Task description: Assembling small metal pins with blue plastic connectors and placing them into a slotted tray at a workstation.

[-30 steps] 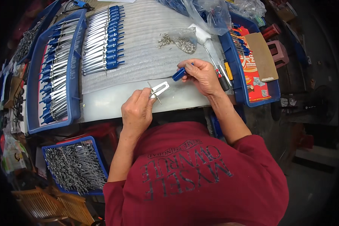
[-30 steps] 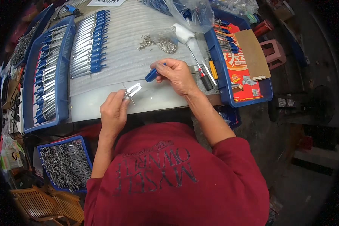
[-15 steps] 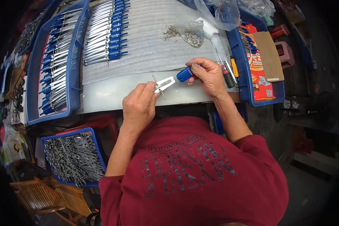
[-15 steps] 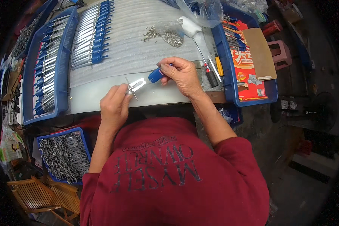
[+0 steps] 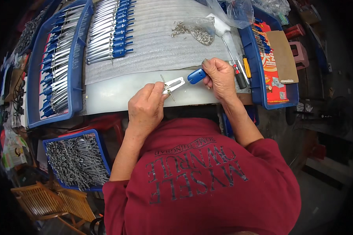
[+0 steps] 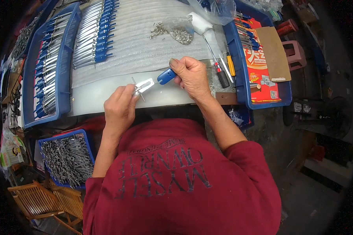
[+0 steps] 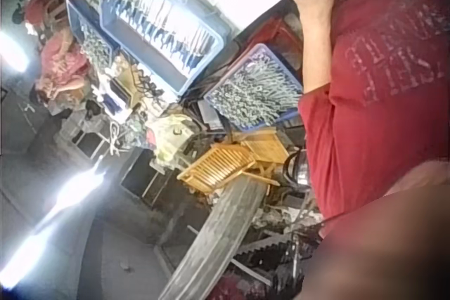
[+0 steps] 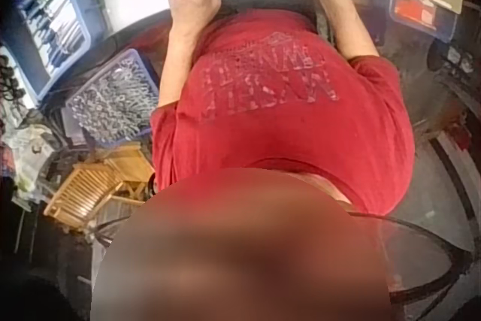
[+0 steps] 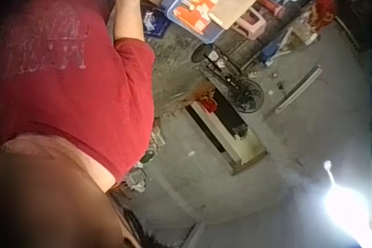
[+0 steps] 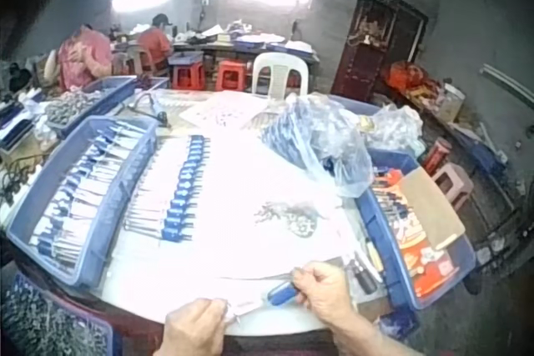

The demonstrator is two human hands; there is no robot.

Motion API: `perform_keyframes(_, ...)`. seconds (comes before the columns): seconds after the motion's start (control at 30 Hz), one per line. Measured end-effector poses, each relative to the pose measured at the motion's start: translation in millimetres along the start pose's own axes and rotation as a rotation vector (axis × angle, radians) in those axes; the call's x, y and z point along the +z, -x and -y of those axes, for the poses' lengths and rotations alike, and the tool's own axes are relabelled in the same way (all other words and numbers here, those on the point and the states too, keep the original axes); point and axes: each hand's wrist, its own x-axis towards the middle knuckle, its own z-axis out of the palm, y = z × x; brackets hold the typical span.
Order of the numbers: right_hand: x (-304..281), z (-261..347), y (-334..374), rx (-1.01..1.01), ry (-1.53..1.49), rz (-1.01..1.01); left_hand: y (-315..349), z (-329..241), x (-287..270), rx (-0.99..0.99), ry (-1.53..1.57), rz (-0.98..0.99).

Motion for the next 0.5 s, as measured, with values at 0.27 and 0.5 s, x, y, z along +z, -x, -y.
perform_keyframes(0.27, 6, -4, 3, 0.090, -0.036, -0.011, 1, -2, 2, 0.011, -0.028, 0.019)
perform_keyframes(0.5, 18, -5, 10, 0.154, -0.132, 0.004, 2, -5, 3, 0.010, -0.041, 0.020)
